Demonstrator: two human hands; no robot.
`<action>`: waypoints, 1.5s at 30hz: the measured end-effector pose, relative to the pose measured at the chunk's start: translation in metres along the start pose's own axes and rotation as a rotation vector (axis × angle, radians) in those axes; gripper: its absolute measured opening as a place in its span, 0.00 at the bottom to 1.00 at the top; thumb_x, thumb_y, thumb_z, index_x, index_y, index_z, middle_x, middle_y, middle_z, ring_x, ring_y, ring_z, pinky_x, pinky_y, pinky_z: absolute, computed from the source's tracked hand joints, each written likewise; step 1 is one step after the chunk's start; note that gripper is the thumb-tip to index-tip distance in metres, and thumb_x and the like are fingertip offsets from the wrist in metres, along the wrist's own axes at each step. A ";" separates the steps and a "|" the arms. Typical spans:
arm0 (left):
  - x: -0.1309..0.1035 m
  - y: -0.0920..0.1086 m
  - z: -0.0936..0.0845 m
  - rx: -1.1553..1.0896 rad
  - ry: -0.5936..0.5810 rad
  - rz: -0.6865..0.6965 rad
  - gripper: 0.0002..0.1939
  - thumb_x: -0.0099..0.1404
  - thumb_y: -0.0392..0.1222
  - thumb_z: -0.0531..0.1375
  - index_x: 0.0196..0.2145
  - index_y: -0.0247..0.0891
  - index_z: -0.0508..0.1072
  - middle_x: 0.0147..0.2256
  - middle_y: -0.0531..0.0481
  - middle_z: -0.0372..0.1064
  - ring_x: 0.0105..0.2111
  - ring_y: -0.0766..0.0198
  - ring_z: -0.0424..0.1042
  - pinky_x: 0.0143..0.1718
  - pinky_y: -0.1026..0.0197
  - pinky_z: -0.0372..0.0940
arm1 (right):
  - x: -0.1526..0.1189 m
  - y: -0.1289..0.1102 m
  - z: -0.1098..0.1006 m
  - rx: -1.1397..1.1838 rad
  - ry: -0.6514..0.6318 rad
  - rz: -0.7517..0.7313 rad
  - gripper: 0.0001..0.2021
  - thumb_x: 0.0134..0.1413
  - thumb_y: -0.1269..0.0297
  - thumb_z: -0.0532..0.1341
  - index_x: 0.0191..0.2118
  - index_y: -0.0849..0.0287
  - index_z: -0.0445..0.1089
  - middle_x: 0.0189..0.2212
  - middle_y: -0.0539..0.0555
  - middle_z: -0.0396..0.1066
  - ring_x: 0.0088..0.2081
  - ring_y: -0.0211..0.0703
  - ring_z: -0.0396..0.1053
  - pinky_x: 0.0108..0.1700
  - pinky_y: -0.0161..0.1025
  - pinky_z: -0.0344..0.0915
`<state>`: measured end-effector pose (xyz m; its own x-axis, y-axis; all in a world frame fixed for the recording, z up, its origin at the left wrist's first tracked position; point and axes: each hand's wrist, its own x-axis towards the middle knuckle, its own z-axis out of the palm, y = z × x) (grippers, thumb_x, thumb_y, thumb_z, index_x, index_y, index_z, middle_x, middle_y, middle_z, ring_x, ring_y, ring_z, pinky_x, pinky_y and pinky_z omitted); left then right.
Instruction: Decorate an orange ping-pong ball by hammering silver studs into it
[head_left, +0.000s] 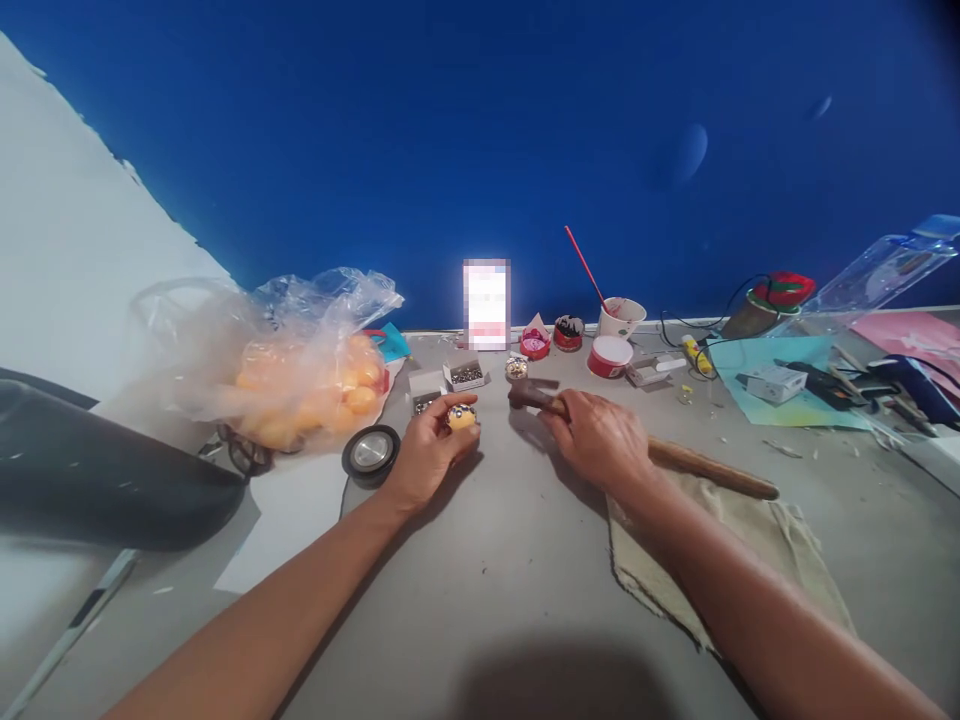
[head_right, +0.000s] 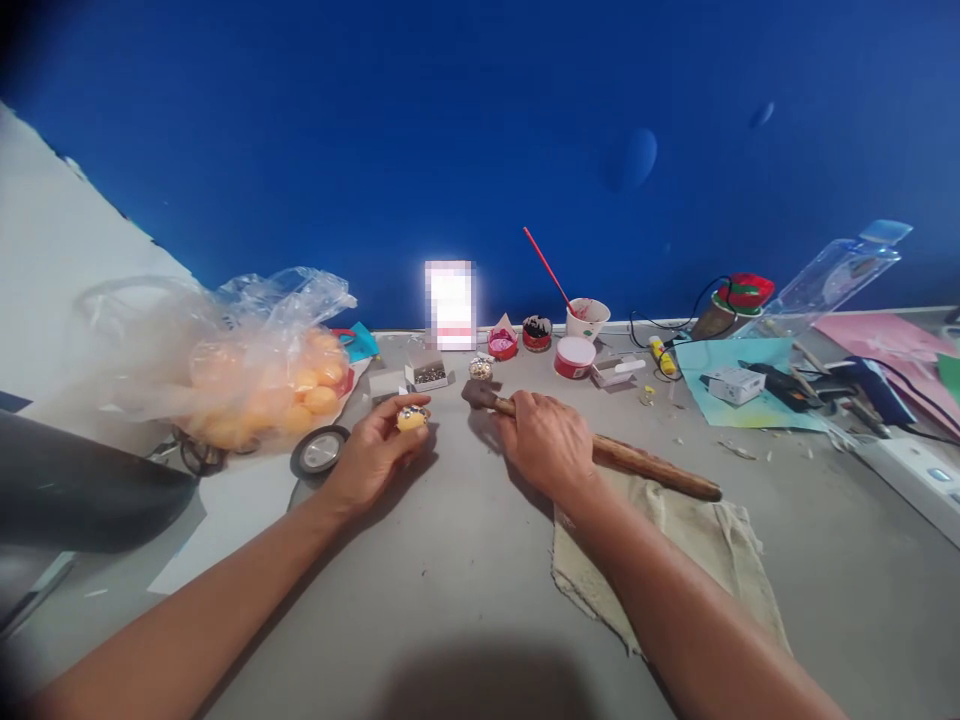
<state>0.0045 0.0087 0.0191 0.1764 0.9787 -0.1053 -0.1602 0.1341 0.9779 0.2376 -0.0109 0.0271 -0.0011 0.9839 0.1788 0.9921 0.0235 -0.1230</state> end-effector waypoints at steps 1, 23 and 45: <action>0.000 -0.002 0.000 0.097 0.017 0.028 0.26 0.53 0.39 0.72 0.50 0.38 0.76 0.29 0.55 0.69 0.26 0.70 0.63 0.27 0.66 0.59 | -0.002 0.000 -0.002 0.011 0.055 0.025 0.15 0.67 0.50 0.58 0.42 0.55 0.73 0.33 0.56 0.78 0.35 0.50 0.74 0.33 0.40 0.53; -0.013 -0.002 0.011 0.371 -0.126 0.066 0.17 0.57 0.40 0.66 0.45 0.35 0.80 0.29 0.53 0.70 0.28 0.66 0.64 0.29 0.66 0.59 | -0.020 -0.006 -0.012 0.206 0.577 -0.357 0.16 0.64 0.51 0.61 0.31 0.56 0.78 0.21 0.53 0.73 0.25 0.43 0.67 0.31 0.39 0.54; -0.012 -0.001 0.012 0.378 -0.085 0.085 0.16 0.54 0.38 0.67 0.42 0.35 0.82 0.29 0.53 0.72 0.27 0.67 0.64 0.28 0.66 0.59 | -0.022 -0.005 -0.015 0.234 0.481 -0.381 0.15 0.64 0.52 0.61 0.34 0.56 0.79 0.23 0.53 0.74 0.26 0.43 0.68 0.31 0.40 0.55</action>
<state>0.0142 -0.0049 0.0218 0.2603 0.9653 -0.0213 0.1880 -0.0290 0.9817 0.2341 -0.0348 0.0385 -0.2374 0.7113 0.6616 0.8796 0.4465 -0.1644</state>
